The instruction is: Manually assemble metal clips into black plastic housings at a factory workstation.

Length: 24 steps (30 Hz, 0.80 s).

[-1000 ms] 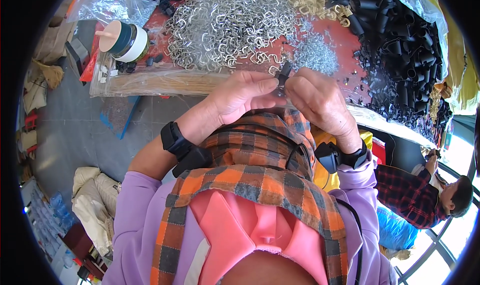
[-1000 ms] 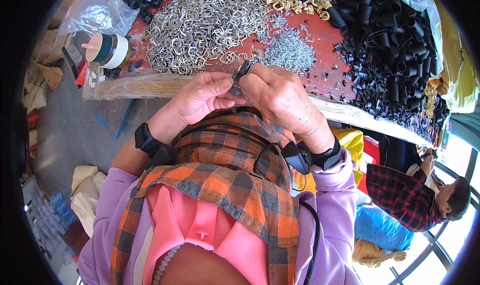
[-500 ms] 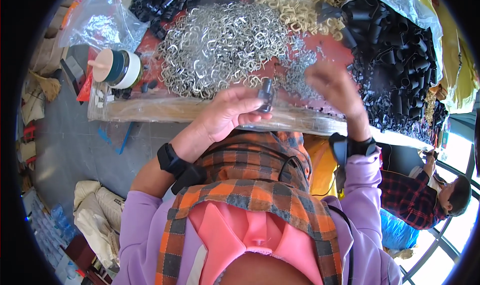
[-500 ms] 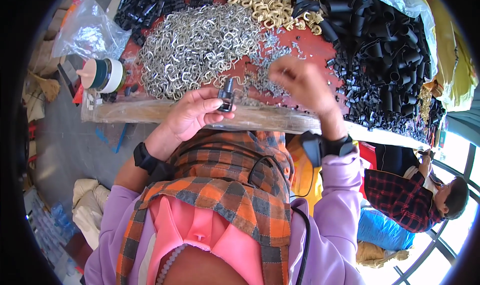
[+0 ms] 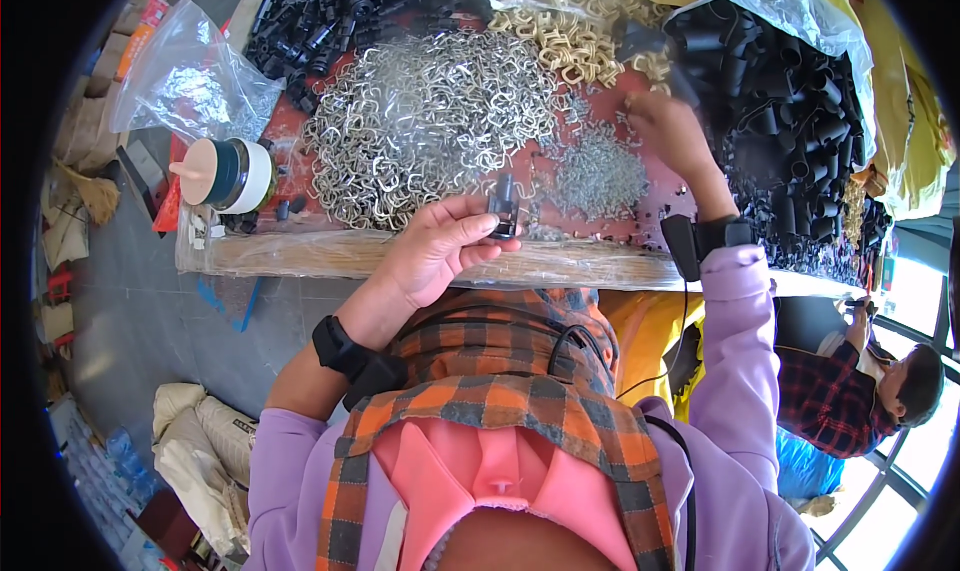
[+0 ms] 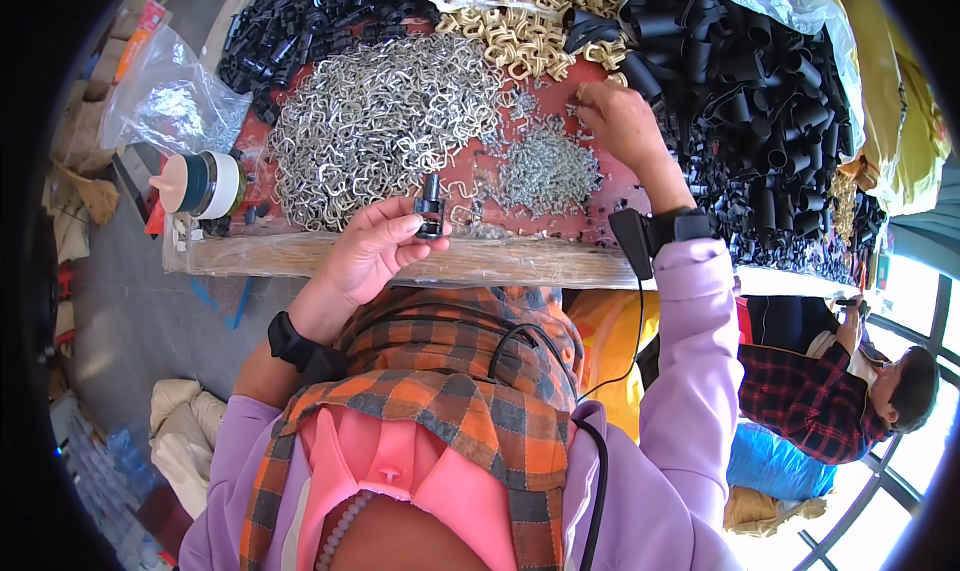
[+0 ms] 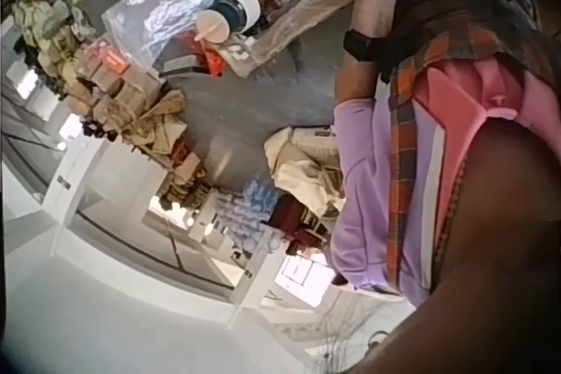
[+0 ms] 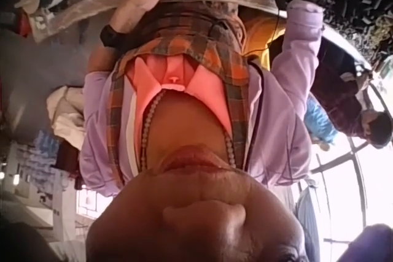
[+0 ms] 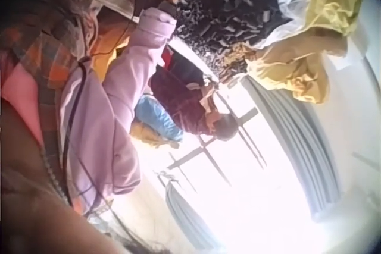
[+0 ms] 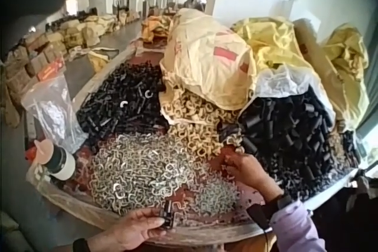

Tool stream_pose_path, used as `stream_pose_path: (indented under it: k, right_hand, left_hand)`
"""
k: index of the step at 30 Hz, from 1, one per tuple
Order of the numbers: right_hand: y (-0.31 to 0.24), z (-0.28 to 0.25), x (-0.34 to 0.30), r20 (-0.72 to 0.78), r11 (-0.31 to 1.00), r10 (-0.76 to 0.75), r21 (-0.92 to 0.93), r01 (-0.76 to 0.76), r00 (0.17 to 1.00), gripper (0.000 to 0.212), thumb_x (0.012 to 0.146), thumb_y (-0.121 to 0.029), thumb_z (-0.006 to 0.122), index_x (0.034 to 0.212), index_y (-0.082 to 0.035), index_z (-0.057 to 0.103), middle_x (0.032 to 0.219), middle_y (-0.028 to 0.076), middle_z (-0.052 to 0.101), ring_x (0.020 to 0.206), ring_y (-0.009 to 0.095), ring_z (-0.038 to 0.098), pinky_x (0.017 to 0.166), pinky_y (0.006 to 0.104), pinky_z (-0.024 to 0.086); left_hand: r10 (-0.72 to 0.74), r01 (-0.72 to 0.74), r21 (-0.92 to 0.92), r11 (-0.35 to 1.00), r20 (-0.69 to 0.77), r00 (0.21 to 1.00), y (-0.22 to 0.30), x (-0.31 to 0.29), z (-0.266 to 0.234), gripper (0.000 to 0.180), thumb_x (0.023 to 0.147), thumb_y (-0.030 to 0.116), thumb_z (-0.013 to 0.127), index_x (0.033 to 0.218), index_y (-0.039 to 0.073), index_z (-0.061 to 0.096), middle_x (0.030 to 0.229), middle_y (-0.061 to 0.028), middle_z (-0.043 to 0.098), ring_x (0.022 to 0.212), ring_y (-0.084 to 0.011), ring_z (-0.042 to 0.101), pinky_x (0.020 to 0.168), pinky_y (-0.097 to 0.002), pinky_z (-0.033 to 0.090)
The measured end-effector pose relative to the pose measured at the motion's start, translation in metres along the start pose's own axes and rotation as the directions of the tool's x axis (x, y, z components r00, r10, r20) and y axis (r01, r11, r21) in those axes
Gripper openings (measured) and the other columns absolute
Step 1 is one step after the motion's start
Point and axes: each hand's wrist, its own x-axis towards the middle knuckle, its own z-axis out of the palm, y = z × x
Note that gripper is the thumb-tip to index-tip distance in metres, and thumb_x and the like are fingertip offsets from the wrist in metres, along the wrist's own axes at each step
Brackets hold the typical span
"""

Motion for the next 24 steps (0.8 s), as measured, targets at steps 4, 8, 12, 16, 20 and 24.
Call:
stream_pose_path:
  k: [4,8,12,16,20,24]
  right_hand:
    - [-0.008,-0.006,-0.019,0.083,0.939,0.295,0.158,-0.305,0.952,0.021,0.071,-0.016,0.056,0.089,-0.006,0.052,0.063,0.012,0.054,0.064,0.029,0.055,0.057,0.0365,0.043]
    - [-0.018,-0.005,-0.006,-0.126,0.933,0.325,0.201,-0.297,0.937,0.021,0.069,-0.016,0.059,0.085,-0.005,0.052,0.058,0.011,0.053,0.055,0.026,0.054,0.053,0.0332,0.042]
    - [-0.023,0.011,0.008,0.016,0.977,0.182,0.107,-0.183,0.983,0.019,0.072,-0.016,0.058,0.086,-0.004,0.053,0.065,0.011,0.054,0.057,0.016,0.053,0.054,0.0274,0.042]
    - [-0.032,0.005,-0.003,-0.103,0.952,0.302,0.076,-0.296,0.948,0.016,0.075,-0.018,0.057,0.075,-0.003,0.050,0.058,0.007,0.051,0.052,0.012,0.047,0.049,0.0272,0.039]
    - [-0.037,0.011,-0.025,-0.058,0.706,0.539,0.575,-0.413,0.840,0.018,0.078,-0.020,0.054,0.069,-0.006,0.046,0.061,0.003,0.050,0.052,0.010,0.042,0.046,0.0266,0.035]
    - [-0.113,-0.008,-0.045,0.254,0.076,0.568,0.931,-0.357,0.783,0.018,0.080,-0.020,0.052,0.068,-0.009,0.045,0.067,0.001,0.050,0.056,0.010,0.042,0.050,0.0259,0.034]
  left_hand:
    - [0.000,0.000,-0.005,1.000,-0.013,1.000,-0.002,-0.004,0.000,0.023,0.081,0.007,0.047,0.101,-0.003,0.047,0.094,-0.0167,0.055,0.082,-0.0212,0.058,0.068,-0.0219,0.050]
    - [0.009,-0.009,0.014,1.000,0.023,1.000,-0.007,-0.005,0.002,0.024,0.081,0.008,0.047,0.102,-0.003,0.047,0.094,-0.0165,0.055,0.082,-0.0209,0.058,0.067,-0.0218,0.050]
    - [0.020,-0.020,0.010,1.000,-0.001,1.000,-0.007,-0.010,0.002,0.024,0.081,0.009,0.047,0.102,-0.003,0.047,0.094,-0.0162,0.055,0.082,-0.0204,0.058,0.067,-0.0213,0.050]
    - [0.039,-0.039,0.019,0.999,0.012,0.999,-0.002,-0.012,0.003,0.024,0.081,0.009,0.048,0.101,-0.003,0.047,0.093,-0.0156,0.055,0.082,-0.0200,0.058,0.067,-0.0209,0.049]
    - [0.049,-0.049,-0.001,0.999,0.036,0.998,-0.003,-0.009,0.010,0.023,0.081,0.009,0.048,0.100,-0.003,0.048,0.092,-0.0152,0.056,0.081,-0.0197,0.058,0.067,-0.0207,0.049]
    - [0.061,-0.064,0.032,0.997,0.084,0.995,-0.012,-0.004,0.013,0.021,0.081,0.009,0.048,0.099,-0.002,0.049,0.092,-0.0146,0.056,0.080,-0.0198,0.058,0.066,-0.0209,0.049]
